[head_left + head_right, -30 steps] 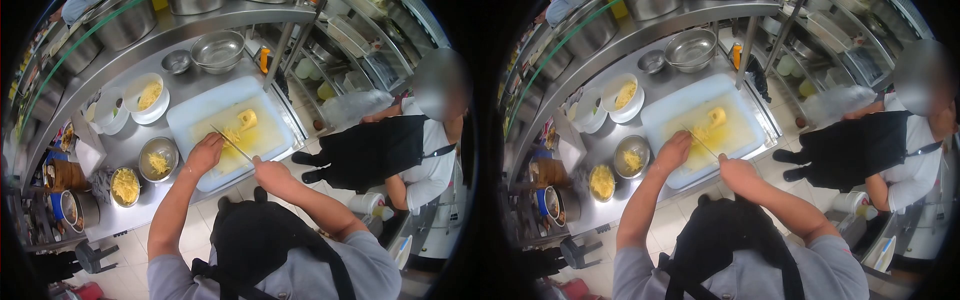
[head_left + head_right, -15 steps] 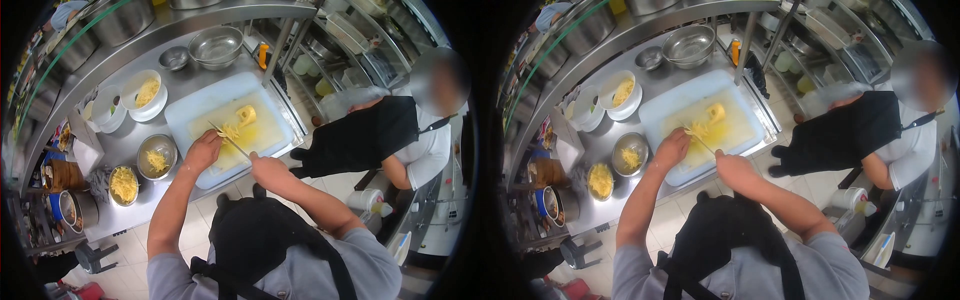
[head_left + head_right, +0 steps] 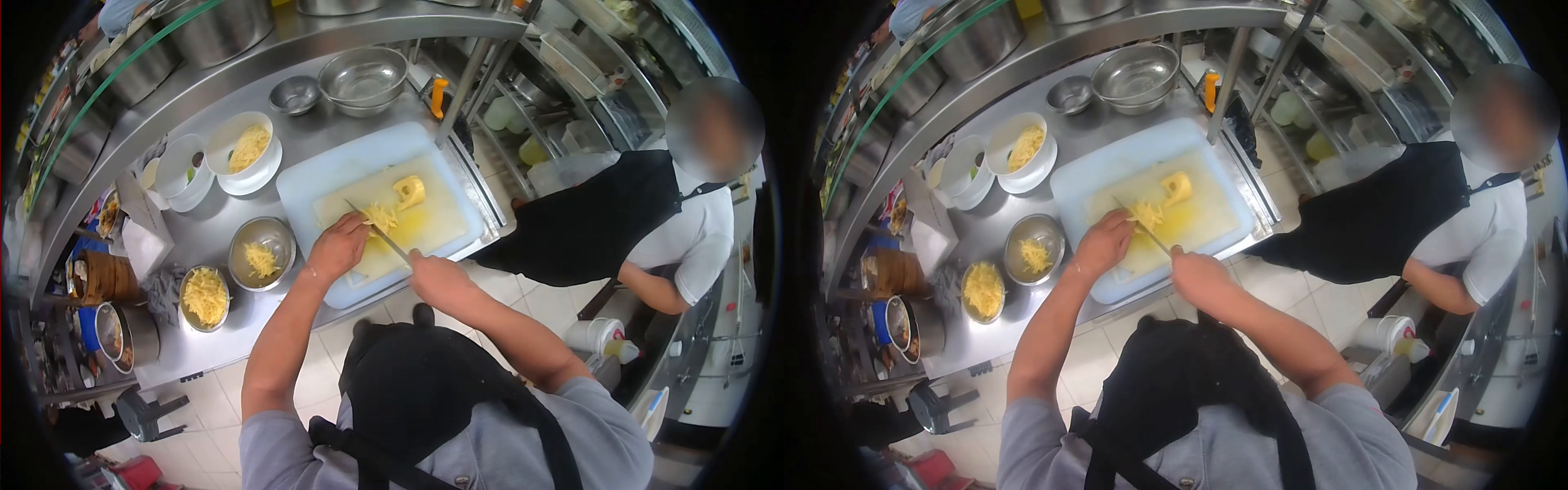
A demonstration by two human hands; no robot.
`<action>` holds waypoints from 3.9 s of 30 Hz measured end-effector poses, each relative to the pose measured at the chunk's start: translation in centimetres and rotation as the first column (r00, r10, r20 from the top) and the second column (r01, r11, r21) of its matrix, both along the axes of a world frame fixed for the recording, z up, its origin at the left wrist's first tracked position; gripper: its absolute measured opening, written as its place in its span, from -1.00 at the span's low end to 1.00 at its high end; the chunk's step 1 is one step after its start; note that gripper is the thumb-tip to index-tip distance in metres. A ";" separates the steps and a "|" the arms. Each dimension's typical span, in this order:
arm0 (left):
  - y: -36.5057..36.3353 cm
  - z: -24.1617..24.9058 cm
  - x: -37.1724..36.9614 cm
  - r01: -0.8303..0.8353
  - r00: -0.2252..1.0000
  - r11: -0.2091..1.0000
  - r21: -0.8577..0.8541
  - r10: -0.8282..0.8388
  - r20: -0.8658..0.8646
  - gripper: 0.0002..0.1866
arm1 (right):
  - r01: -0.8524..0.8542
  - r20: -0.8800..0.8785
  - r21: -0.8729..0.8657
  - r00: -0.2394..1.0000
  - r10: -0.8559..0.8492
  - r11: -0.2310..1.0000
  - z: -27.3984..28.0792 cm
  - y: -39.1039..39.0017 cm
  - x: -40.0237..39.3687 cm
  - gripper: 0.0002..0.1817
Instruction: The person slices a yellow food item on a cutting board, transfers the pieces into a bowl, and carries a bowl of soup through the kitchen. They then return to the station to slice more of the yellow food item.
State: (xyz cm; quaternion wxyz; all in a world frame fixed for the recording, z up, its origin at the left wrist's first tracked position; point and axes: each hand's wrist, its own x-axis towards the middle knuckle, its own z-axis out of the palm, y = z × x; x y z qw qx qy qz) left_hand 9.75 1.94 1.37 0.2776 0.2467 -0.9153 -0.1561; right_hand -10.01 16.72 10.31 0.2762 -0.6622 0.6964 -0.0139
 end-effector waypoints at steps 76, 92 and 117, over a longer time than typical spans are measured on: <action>1.1 -1.3 0.2 -0.090 0.993 0.996 -0.021 0.088 -0.075 -0.90 | -0.072 -0.070 -0.042 0.995 0.069 0.997 -1.3 1.5 0.8 -0.68; 1.6 -1.6 0.6 -0.104 0.992 0.989 -0.101 0.096 -0.087 -0.93 | -0.083 -0.032 -0.042 0.996 0.081 0.996 -2.0 2.1 0.9 -0.69; 1.4 -1.2 0.6 -0.130 0.985 0.982 -0.137 0.111 -0.133 -0.94 | -0.074 -0.022 -0.062 0.997 0.073 0.995 -1.3 1.6 0.9 -0.68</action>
